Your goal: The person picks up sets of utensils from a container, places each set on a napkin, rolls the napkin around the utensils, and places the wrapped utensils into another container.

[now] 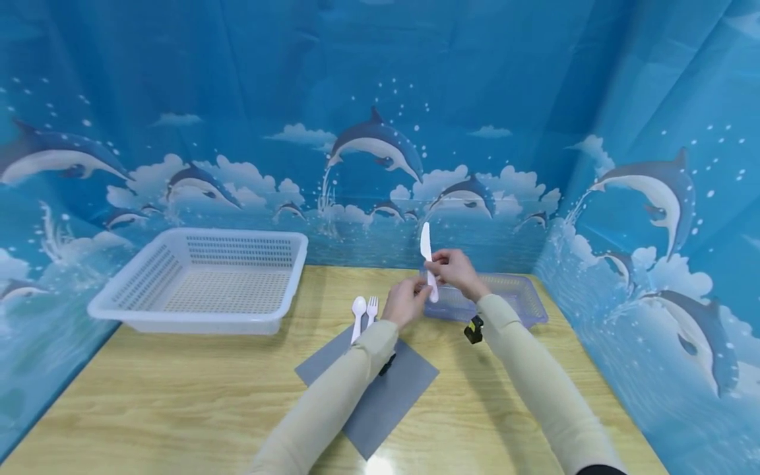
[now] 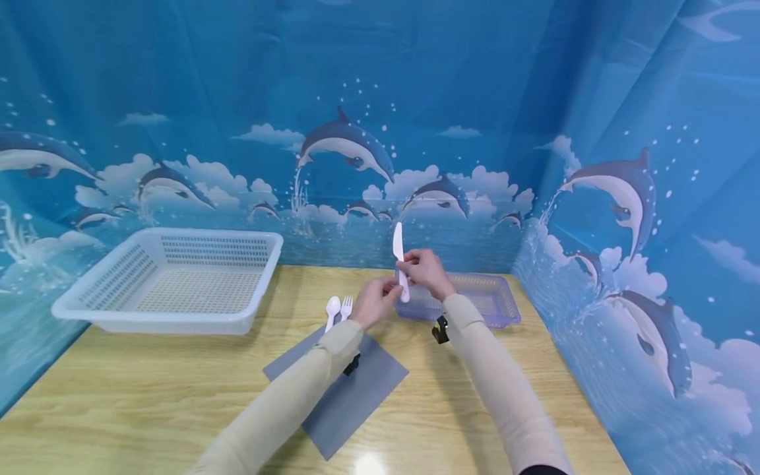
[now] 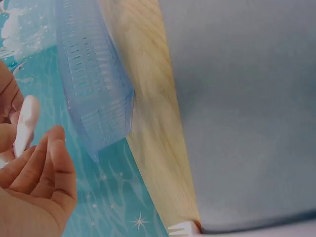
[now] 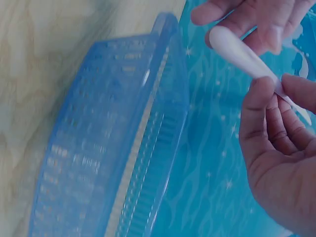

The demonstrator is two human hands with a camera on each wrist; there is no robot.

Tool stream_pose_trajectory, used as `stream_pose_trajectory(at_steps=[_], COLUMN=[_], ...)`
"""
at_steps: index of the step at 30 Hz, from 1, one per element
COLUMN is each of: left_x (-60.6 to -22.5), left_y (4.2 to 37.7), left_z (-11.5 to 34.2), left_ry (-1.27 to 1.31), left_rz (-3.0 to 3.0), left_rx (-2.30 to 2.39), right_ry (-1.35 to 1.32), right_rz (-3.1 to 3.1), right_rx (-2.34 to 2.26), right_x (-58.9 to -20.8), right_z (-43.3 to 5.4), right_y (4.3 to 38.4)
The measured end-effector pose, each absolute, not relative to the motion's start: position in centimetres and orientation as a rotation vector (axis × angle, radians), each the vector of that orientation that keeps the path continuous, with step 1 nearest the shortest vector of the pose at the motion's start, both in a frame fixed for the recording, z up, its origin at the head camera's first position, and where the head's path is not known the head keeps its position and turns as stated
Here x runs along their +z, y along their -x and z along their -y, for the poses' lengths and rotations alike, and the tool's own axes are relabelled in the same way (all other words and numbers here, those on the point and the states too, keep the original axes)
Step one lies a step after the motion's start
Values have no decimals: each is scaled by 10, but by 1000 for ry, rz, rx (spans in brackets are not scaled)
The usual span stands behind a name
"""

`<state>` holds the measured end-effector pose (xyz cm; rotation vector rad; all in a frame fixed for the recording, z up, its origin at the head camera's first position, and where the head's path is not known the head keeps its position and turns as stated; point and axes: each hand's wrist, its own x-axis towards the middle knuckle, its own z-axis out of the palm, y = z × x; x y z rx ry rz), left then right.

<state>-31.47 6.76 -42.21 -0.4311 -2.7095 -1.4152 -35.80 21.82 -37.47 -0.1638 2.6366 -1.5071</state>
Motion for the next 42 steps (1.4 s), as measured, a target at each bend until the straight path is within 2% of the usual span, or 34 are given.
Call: stream_pose_trajectory(at_steps=[14, 23, 42], left_x=[-418, -418, -423], left_y=[307, 291, 266], left_z=[-28, -9, 11], left_ry=[462, 672, 936], left_rz=[2742, 2691, 2604], left_rx=[-1197, -1025, -456], right_ry=[162, 146, 74], right_rz=[-2496, -2459, -2366], right_rx=[-1665, -1678, -1714], right_x=[-387, -392, -403], right_z=[-183, -168, -148], right_y=[353, 348, 346])
